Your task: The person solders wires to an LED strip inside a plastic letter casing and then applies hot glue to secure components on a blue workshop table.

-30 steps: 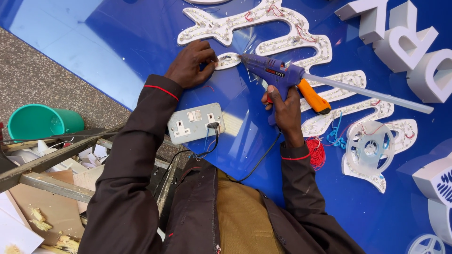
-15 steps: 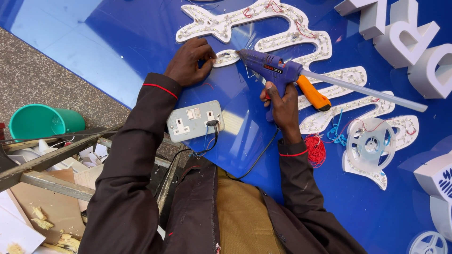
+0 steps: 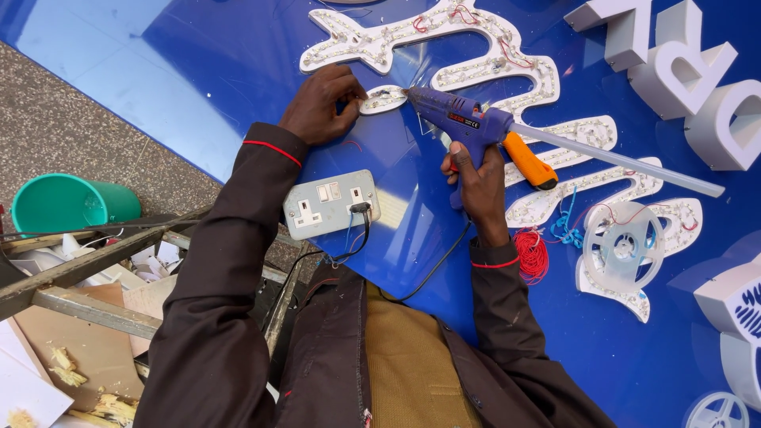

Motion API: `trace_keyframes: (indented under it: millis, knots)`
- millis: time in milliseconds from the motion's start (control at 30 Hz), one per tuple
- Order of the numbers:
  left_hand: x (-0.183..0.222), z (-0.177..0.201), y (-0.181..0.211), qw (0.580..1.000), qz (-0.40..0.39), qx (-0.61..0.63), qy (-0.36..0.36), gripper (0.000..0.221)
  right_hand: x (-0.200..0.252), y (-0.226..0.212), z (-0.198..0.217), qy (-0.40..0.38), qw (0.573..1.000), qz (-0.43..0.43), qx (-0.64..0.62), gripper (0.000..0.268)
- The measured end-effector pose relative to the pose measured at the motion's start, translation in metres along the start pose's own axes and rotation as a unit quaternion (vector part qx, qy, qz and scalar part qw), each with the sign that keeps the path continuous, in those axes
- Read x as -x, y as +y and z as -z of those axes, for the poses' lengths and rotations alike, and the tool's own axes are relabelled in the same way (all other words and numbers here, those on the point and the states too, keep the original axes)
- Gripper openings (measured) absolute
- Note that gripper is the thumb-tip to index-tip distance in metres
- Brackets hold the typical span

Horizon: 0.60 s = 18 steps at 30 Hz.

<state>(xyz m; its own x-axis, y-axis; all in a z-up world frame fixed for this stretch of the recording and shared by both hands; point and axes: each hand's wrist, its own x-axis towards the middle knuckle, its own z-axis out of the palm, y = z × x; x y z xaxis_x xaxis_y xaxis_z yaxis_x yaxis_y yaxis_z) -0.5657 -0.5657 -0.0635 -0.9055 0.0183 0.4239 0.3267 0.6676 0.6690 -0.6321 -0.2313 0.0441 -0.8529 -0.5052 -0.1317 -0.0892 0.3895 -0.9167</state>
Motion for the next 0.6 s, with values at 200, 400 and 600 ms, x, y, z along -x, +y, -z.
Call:
trace_keyframes:
  millis: [200,400,600]
  knots:
    - [-0.001,0.005,0.002,0.999,0.021,0.027,0.002,0.003,0.002,-0.002,-0.002,0.004,1.000,0.002,0.001,0.040]
    - [0.000,0.006,0.000,0.998,0.038,0.055,0.006,0.007,0.010,-0.012,0.000,-0.005,1.000,-0.018,-0.015,0.048]
    - [0.003,0.004,-0.009,0.996,0.032,0.086,0.013,0.005,0.016,-0.021,-0.012,-0.043,0.999,-0.009,0.012,0.044]
